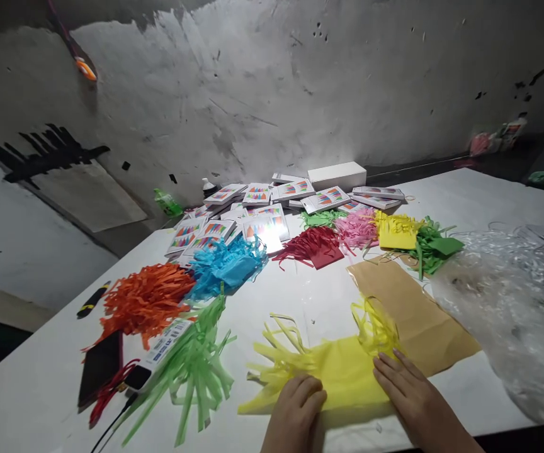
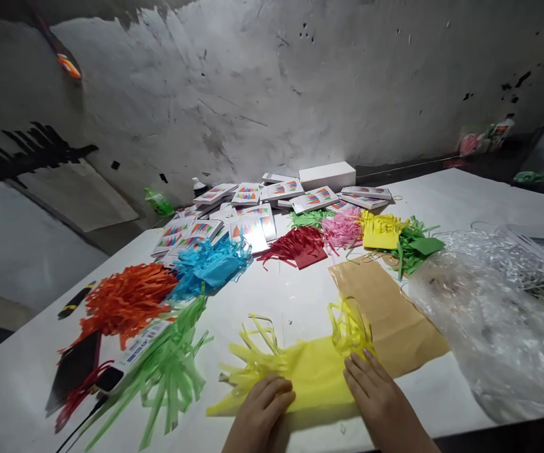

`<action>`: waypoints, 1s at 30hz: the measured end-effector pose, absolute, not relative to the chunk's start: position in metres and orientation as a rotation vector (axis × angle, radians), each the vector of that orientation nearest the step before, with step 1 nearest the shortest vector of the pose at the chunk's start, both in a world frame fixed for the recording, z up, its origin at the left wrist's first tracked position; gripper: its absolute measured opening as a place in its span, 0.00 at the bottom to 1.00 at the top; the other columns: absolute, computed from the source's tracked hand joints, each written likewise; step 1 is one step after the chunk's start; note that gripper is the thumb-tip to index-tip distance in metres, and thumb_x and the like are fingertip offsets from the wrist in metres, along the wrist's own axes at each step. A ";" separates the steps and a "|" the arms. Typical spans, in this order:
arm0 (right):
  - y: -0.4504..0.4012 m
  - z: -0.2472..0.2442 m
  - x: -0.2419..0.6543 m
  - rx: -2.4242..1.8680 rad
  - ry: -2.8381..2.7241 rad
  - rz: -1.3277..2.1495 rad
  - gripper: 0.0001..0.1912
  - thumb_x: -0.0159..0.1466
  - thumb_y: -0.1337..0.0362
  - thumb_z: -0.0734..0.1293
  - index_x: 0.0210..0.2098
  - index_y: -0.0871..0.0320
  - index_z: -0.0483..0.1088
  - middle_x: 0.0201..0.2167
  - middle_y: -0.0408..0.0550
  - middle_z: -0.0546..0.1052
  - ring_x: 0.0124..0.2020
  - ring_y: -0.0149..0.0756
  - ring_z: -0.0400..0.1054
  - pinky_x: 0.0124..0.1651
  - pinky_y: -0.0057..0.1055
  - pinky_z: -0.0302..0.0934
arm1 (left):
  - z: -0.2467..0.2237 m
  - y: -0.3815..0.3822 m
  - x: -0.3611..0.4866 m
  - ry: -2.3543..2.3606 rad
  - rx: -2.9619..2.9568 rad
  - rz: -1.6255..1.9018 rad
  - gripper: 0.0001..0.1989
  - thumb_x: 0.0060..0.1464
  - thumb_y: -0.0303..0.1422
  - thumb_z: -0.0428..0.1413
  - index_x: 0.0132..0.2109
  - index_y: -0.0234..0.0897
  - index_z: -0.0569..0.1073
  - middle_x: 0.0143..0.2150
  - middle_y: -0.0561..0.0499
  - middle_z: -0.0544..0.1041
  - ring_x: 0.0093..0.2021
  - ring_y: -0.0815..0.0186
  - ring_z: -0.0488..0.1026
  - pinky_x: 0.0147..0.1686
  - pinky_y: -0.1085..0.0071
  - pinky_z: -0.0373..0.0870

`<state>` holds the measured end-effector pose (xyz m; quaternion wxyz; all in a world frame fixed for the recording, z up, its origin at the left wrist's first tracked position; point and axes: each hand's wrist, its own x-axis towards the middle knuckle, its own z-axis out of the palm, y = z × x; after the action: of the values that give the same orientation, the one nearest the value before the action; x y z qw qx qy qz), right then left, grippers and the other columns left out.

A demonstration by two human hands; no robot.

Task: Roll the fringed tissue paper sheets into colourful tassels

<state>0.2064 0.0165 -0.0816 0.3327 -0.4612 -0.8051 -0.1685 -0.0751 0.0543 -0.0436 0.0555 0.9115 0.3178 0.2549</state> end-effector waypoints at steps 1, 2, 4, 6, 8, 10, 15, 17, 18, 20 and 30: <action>0.014 -0.082 0.209 -1.245 -2.076 -0.436 0.24 0.61 0.75 0.56 0.51 0.55 0.74 0.47 0.49 0.83 0.53 0.43 0.74 0.55 0.48 0.73 | -0.042 0.053 -0.078 0.951 2.767 0.738 0.11 0.65 0.28 0.46 0.45 0.40 0.73 0.43 0.44 0.81 0.46 0.59 0.76 0.44 0.64 0.77; 0.013 -0.080 0.211 -1.296 -2.047 -0.429 0.25 0.60 0.74 0.56 0.52 0.55 0.73 0.48 0.50 0.82 0.53 0.45 0.74 0.56 0.51 0.71 | -0.040 0.052 -0.080 0.944 2.764 0.723 0.11 0.64 0.28 0.47 0.46 0.40 0.73 0.44 0.44 0.81 0.46 0.59 0.77 0.45 0.65 0.77; 0.010 -0.075 0.210 -1.382 -2.027 -0.430 0.27 0.59 0.73 0.57 0.56 0.54 0.71 0.52 0.51 0.80 0.55 0.48 0.72 0.58 0.54 0.69 | -0.037 0.051 -0.081 0.953 2.749 0.733 0.11 0.64 0.28 0.47 0.46 0.40 0.73 0.44 0.44 0.81 0.46 0.59 0.77 0.44 0.64 0.77; 0.008 -0.066 0.204 -1.390 -2.109 -0.452 0.29 0.58 0.72 0.58 0.59 0.56 0.68 0.57 0.53 0.76 0.58 0.50 0.70 0.57 0.54 0.70 | -0.036 0.051 -0.080 0.969 2.739 0.737 0.11 0.65 0.29 0.46 0.46 0.39 0.73 0.44 0.43 0.81 0.46 0.59 0.77 0.44 0.64 0.78; 0.010 -0.060 0.193 -1.285 -2.203 -0.446 0.27 0.60 0.71 0.59 0.58 0.56 0.68 0.57 0.52 0.77 0.58 0.49 0.70 0.56 0.52 0.72 | -0.036 0.053 -0.079 0.983 2.751 0.719 0.12 0.66 0.30 0.46 0.47 0.39 0.73 0.44 0.43 0.81 0.45 0.59 0.76 0.44 0.62 0.77; 0.012 -0.059 0.183 -1.178 -2.172 -0.389 0.22 0.62 0.73 0.59 0.53 0.54 0.73 0.49 0.48 0.82 0.52 0.44 0.75 0.55 0.47 0.74 | -0.038 0.054 -0.082 1.009 2.780 0.710 0.13 0.67 0.29 0.44 0.45 0.39 0.73 0.43 0.44 0.81 0.45 0.59 0.76 0.46 0.58 0.76; 0.009 -0.071 0.174 -1.115 -2.105 -0.283 0.17 0.65 0.71 0.59 0.48 0.55 0.75 0.44 0.47 0.84 0.46 0.42 0.78 0.52 0.43 0.76 | -0.036 0.047 -0.091 1.113 2.840 0.611 0.12 0.59 0.24 0.51 0.45 0.42 0.74 0.47 0.46 0.80 0.52 0.54 0.73 0.56 0.45 0.69; 0.006 -0.074 0.174 -1.131 -2.090 -0.240 0.15 0.66 0.64 0.62 0.49 0.54 0.75 0.44 0.48 0.84 0.47 0.44 0.78 0.52 0.45 0.76 | -0.031 0.040 -0.086 1.063 2.840 0.546 0.14 0.54 0.25 0.57 0.48 0.41 0.73 0.52 0.44 0.79 0.54 0.50 0.72 0.56 0.44 0.69; 0.004 -0.074 0.174 -1.138 -2.078 -0.225 0.15 0.66 0.62 0.63 0.49 0.53 0.75 0.44 0.47 0.84 0.47 0.45 0.78 0.52 0.46 0.76 | -0.029 0.037 -0.081 1.030 2.816 0.512 0.16 0.52 0.26 0.58 0.48 0.41 0.73 0.52 0.43 0.79 0.53 0.50 0.73 0.54 0.47 0.71; 0.002 -0.072 0.174 -1.142 -2.066 -0.208 0.15 0.66 0.62 0.62 0.51 0.51 0.74 0.43 0.44 0.84 0.46 0.44 0.78 0.50 0.46 0.77 | -0.027 0.033 -0.068 1.013 2.721 0.452 0.13 0.53 0.26 0.58 0.46 0.41 0.74 0.47 0.45 0.81 0.47 0.53 0.75 0.47 0.55 0.75; 0.002 -0.040 0.183 -1.178 -2.105 0.008 0.18 0.66 0.67 0.59 0.51 0.47 0.73 0.43 0.43 0.84 0.45 0.39 0.78 0.53 0.43 0.74 | -0.015 0.034 -0.057 1.089 2.391 0.428 0.07 0.60 0.25 0.53 0.41 0.40 0.75 0.42 0.49 0.80 0.43 0.59 0.73 0.44 0.62 0.73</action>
<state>0.1831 0.0019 -0.0396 0.3564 -0.4563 -0.8153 0.0029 -0.0571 0.0341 -0.0147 0.2374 0.8725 0.3975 0.1563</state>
